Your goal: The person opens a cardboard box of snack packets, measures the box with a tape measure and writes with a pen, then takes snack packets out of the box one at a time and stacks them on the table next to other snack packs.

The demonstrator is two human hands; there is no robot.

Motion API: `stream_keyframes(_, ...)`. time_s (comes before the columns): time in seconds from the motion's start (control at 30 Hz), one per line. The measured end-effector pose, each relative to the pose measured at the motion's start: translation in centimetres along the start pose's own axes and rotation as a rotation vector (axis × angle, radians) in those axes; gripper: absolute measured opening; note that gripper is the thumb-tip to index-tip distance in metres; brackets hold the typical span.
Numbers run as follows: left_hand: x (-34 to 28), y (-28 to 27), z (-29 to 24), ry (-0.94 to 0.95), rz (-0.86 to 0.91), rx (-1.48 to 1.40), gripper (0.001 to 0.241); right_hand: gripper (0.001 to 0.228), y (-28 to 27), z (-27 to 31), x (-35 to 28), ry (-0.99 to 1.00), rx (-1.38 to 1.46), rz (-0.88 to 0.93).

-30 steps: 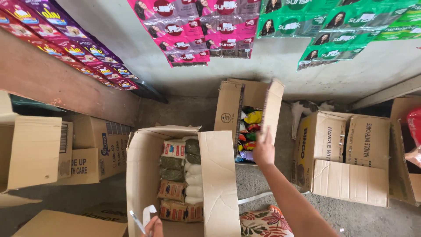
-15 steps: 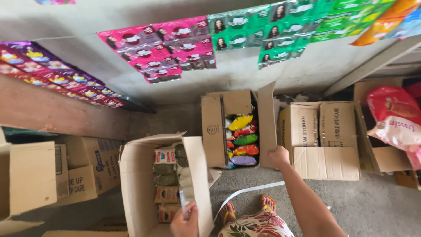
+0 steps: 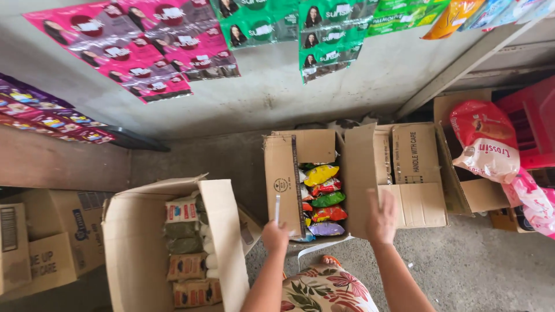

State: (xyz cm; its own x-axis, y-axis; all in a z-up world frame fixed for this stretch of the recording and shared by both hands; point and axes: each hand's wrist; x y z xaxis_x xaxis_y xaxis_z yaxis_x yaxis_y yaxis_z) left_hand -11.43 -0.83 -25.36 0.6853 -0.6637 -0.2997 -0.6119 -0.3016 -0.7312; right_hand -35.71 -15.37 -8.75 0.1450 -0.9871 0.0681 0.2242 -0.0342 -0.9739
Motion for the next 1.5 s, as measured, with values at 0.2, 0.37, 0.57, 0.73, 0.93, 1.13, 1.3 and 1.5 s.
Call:
stream_keyframes(0.2, 2.3, 3.4, 5.7, -0.241, -0.177, -0.231, 0.033, 0.053, 17.0, 0.0, -2.2, -0.403, 0.318, 0.504)
stream_keyframes(0.37, 3.2, 1.6, 4.7, -0.211, -0.227, -0.325, 0.041, 0.077, 28.3, 5.0, -3.1, 0.098, 0.751, 0.838)
stream_keyframes(0.57, 3.6, -4.1, -2.6, -0.126, -0.08, -0.116, 0.067, 0.057, 20.1, 11.0, -4.3, -0.03, 1.021, 0.819)
stream_keyframes(0.73, 4.1, -5.5, -5.2, 0.029, -0.065, 0.056, 0.051, 0.068, 13.3, 10.6, -3.4, -0.695, 0.401, 0.505)
stream_keyframes(0.93, 5.2, -4.9, -4.2, -0.011, 0.006, 0.316, 0.033, 0.076, 7.7, 6.3, 0.5, -0.081, -0.171, 0.579)
stream_keyframes(1.13, 4.4, -4.0, -3.8, 0.041, 0.048, 0.275, 0.03, 0.068, 14.6, 5.7, -1.2, -0.848, -0.458, 0.605)
stream_keyframes(1.3, 4.6, -4.8, -1.2, 0.032, 0.021, 0.32, 0.029, 0.04, 13.6, 6.9, -0.3, -0.809, -0.539, 0.632)
stream_keyframes(1.5, 4.6, -6.5, -1.3, 0.133, 0.008, 0.254, 0.03, 0.05, 12.3, 2.2, 2.9, -0.051, -0.039, 0.235)
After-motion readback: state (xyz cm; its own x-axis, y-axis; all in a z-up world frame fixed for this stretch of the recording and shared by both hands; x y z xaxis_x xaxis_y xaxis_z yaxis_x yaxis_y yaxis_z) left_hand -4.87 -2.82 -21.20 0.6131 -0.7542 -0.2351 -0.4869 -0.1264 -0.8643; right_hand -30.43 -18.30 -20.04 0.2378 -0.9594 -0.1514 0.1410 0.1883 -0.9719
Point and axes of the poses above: each hand's wrist, its own x-axis towards the middle knuckle, its own y-axis out of the palm, z = x × y, and after that the axes turned 1 degree about y, right-handed
